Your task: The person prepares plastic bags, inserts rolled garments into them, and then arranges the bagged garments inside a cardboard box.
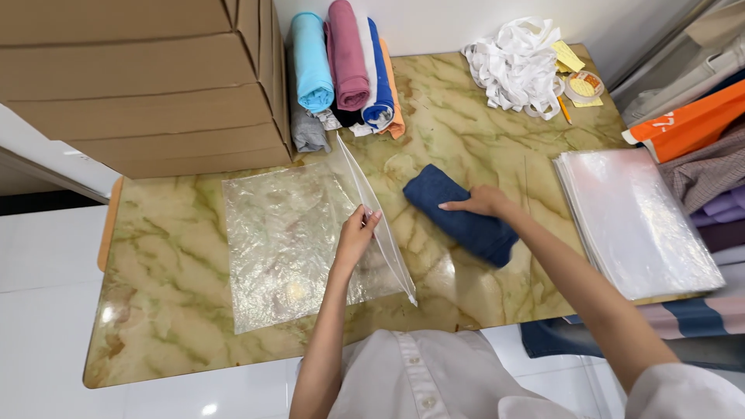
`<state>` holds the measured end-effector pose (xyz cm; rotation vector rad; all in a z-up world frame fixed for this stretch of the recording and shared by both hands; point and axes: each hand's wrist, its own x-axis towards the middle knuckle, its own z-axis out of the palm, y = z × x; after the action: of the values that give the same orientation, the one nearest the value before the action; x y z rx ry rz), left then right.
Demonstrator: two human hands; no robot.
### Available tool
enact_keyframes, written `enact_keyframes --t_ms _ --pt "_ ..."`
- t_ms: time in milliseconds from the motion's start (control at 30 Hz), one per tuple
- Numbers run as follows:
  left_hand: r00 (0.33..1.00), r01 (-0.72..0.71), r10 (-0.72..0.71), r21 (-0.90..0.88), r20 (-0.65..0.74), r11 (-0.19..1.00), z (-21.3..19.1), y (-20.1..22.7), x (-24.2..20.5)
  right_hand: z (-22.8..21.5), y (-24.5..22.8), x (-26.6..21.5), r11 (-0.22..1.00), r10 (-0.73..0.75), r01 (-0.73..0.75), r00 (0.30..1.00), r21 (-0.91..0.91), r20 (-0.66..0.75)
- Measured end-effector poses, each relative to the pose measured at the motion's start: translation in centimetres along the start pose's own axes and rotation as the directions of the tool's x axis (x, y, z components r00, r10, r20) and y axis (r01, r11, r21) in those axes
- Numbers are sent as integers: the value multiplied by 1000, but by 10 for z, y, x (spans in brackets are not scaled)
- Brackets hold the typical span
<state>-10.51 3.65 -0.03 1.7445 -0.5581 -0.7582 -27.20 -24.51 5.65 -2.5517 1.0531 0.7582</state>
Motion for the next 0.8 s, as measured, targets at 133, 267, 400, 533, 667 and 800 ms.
enact_keyframes --t_ms 133,267,400,533,667,800 --pt "1000 -1 0 63 15 998 11 4 0 -1 -25 -53 838 97 -137 990 529 101" --pt "1000 -3 2 96 16 995 13 10 -6 15 -29 -53 709 75 -183 980 681 186" --pt "999 -6 2 108 36 994 14 6 -4 20 -49 -69 646 109 -233 971 727 213" --pt "1000 7 -10 109 27 994 10 2 -4 18 -95 -102 553 87 -274 958 787 272" --pt "999 0 -6 152 39 988 12 -11 9 20 -108 -126 387 8 -268 958 882 287" --pt "997 -4 -14 248 69 969 39 -30 43 67 -50 -80 11 -21 -368 929 930 369"
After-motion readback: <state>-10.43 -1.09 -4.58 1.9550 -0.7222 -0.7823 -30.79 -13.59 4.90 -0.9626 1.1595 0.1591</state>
